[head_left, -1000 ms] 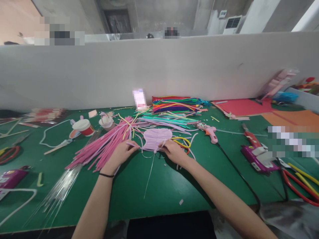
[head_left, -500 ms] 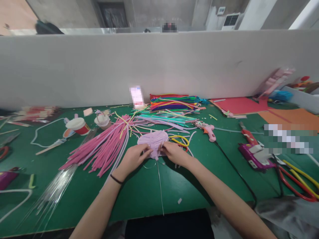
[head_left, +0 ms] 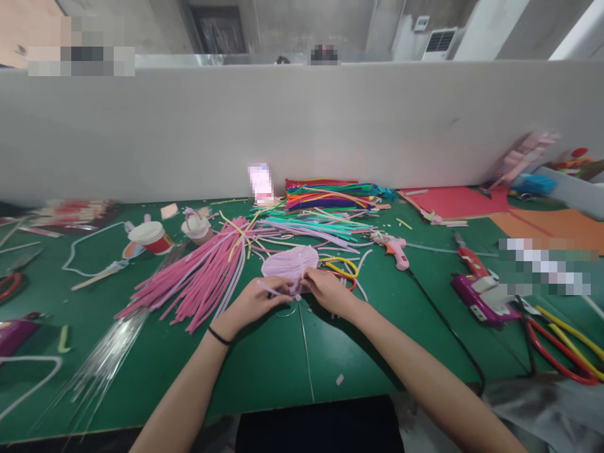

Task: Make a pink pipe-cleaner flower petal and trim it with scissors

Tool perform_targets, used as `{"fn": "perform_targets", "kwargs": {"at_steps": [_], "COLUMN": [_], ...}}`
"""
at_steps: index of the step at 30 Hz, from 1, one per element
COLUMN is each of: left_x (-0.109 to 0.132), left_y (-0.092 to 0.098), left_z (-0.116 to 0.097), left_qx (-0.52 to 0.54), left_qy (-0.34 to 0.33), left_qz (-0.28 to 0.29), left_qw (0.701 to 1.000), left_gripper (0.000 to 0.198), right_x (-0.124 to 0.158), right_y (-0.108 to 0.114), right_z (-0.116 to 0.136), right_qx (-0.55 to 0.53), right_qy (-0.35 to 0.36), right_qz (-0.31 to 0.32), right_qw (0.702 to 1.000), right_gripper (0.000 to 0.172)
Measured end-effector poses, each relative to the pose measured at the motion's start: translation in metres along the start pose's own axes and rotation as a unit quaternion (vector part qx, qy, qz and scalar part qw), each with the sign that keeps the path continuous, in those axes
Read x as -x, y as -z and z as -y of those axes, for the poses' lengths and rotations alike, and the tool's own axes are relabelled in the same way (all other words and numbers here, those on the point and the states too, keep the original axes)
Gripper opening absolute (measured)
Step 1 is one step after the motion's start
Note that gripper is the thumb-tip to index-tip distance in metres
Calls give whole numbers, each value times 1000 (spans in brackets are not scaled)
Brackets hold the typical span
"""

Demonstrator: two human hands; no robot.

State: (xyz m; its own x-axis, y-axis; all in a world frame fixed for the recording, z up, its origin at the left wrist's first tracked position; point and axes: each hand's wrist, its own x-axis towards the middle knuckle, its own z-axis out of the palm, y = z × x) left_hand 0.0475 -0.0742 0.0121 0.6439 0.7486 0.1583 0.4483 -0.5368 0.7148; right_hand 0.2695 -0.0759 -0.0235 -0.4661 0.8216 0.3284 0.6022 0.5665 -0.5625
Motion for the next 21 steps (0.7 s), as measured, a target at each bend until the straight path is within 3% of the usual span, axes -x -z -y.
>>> {"fn": "perform_targets", "kwargs": {"at_steps": [2, 4, 10, 15, 18, 21], "left_x": [2, 2, 2, 6, 6, 4], "left_y": [4, 7, 4, 4, 1, -3], "left_z": [-1, 0, 4, 3, 0, -3], "left_qx": [-5, -11, -74, -128, -212, -325], "left_qy": [5, 10, 29, 7, -12, -39], "left_qz": [23, 33, 26, 23, 19, 12], "left_qw": [1000, 999, 997, 991, 977, 945], "left_gripper": [26, 21, 21, 25, 25, 31], "right_x": [0, 0, 1, 2, 2, 2], "right_y": [-3, -6, -8, -13, -16, -16], "right_z": [0, 0, 9, 11, 12, 15], "right_qx": [-2, -1, -19, -47, -43, -24], "right_qy": [-20, -33, -18, -26, -23, -25], "right_qz": [1, -5, -42, -2, 13, 7], "right_qw": [1000, 999, 999, 999, 999, 999], "right_gripper": [13, 12, 13, 11, 10, 9]}}
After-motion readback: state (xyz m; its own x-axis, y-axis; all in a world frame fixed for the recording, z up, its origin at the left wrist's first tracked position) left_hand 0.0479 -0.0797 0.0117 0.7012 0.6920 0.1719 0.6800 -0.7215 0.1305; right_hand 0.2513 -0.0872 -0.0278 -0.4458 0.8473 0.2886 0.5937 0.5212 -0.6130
